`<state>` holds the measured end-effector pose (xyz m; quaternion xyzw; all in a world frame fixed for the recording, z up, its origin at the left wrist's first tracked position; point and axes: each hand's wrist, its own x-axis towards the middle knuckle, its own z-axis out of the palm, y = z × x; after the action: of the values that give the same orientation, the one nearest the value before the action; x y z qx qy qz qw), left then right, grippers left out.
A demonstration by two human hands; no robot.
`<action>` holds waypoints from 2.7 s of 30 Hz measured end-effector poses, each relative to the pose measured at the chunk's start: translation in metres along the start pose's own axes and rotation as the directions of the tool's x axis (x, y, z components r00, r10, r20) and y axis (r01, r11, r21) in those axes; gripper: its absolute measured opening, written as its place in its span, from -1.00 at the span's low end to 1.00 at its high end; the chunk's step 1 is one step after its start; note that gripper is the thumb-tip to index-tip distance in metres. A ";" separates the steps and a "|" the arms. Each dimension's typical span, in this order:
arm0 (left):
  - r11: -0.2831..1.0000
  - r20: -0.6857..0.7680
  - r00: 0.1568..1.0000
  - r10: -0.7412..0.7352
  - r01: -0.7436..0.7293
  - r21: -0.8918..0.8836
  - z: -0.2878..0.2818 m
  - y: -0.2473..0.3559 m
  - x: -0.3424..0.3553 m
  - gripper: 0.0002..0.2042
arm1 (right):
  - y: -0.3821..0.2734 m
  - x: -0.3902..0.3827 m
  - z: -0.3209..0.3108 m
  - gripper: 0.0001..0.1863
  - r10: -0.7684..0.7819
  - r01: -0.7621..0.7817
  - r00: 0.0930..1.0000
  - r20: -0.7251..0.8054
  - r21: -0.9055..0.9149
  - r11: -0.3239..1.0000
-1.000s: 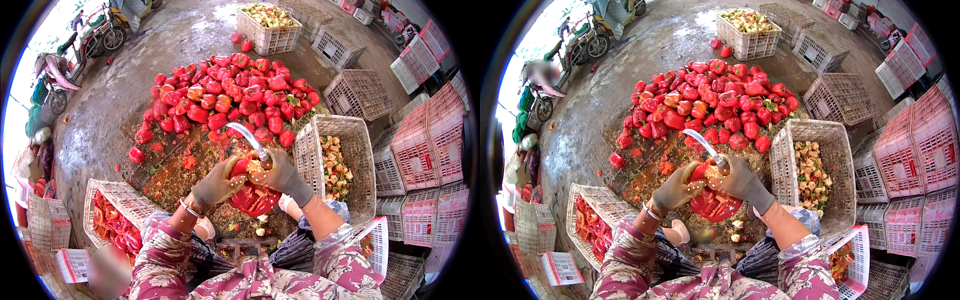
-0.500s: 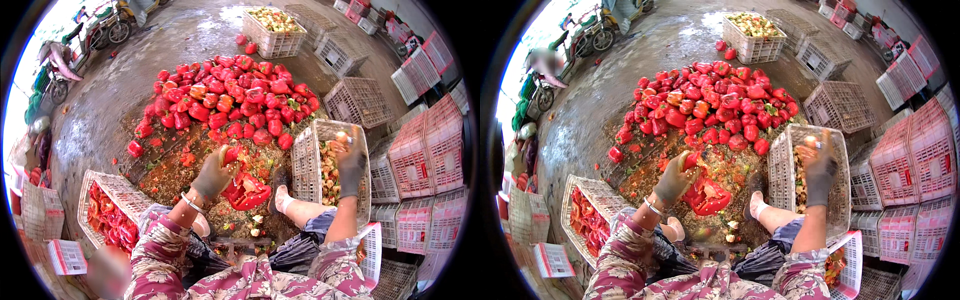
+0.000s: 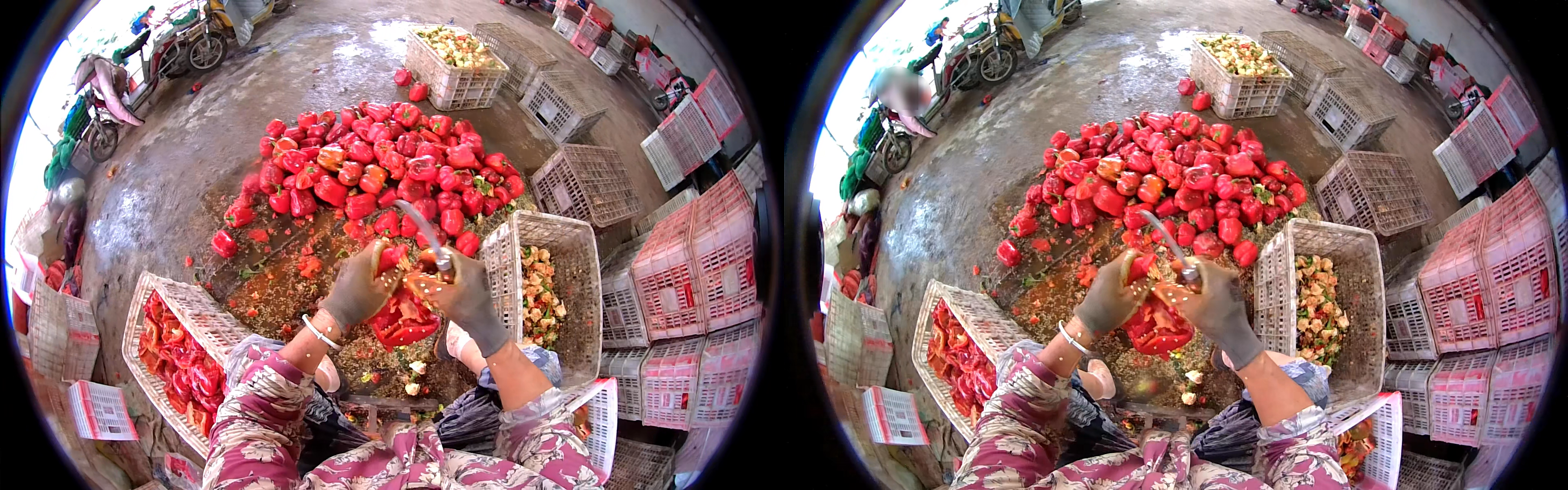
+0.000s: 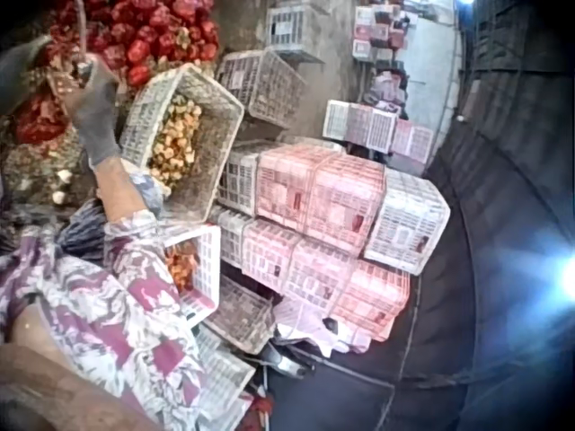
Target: The person sits on the ground and uses a knife to cut the tops off red bell peppers. They remove the seeds and place the cleaned peppers into a white plastic crate while discarding the waste into a separate container.
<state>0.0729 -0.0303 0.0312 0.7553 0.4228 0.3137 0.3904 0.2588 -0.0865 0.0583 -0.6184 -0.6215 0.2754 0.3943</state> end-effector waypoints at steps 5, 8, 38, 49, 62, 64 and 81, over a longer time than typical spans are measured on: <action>0.995 0.240 0.971 0.012 0.011 -0.096 0.001 -0.003 -0.004 -0.60 | 0.033 -0.007 0.019 -0.75 -0.128 0.127 0.991 -0.030 -0.020 0.992; 0.998 0.225 0.974 -0.022 0.035 -0.051 -0.007 0.000 -0.008 -0.60 | 0.016 -0.002 -0.002 -0.77 0.042 -0.044 0.997 0.072 0.034 0.998; 0.443 -0.179 0.788 -0.589 0.130 -0.887 -0.028 -0.015 0.012 -0.81 | 0.035 -0.028 0.046 -0.61 -0.095 0.093 0.995 -0.025 -0.072 0.993; 0.112 0.098 0.927 -0.362 0.148 -0.983 -0.038 -0.016 0.005 -0.65 | 0.015 -0.012 0.028 -0.70 0.356 -0.402 0.916 0.187 0.471 0.785; 0.841 -0.164 0.965 -0.203 0.086 -0.534 0.015 -0.028 -0.005 -0.60 | 0.011 0.004 0.036 -0.44 -0.129 0.091 0.988 -0.085 -0.355 0.930; 0.936 -0.176 0.963 -0.206 0.141 -0.324 0.011 -0.020 -0.008 -0.54 | 0.007 0.004 0.038 -0.46 -0.088 0.046 0.994 -0.065 -0.480 0.876; 0.942 -0.174 0.980 -0.096 0.033 -0.334 0.014 -0.033 -0.009 -0.53 | 0.039 0.007 0.036 -0.79 0.131 -0.142 0.985 -0.108 -0.096 0.985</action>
<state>0.0667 -0.0314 -0.0053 0.6320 0.4242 0.4369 0.4794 0.2515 -0.0708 0.0075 -0.6922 -0.5703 0.2376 0.3731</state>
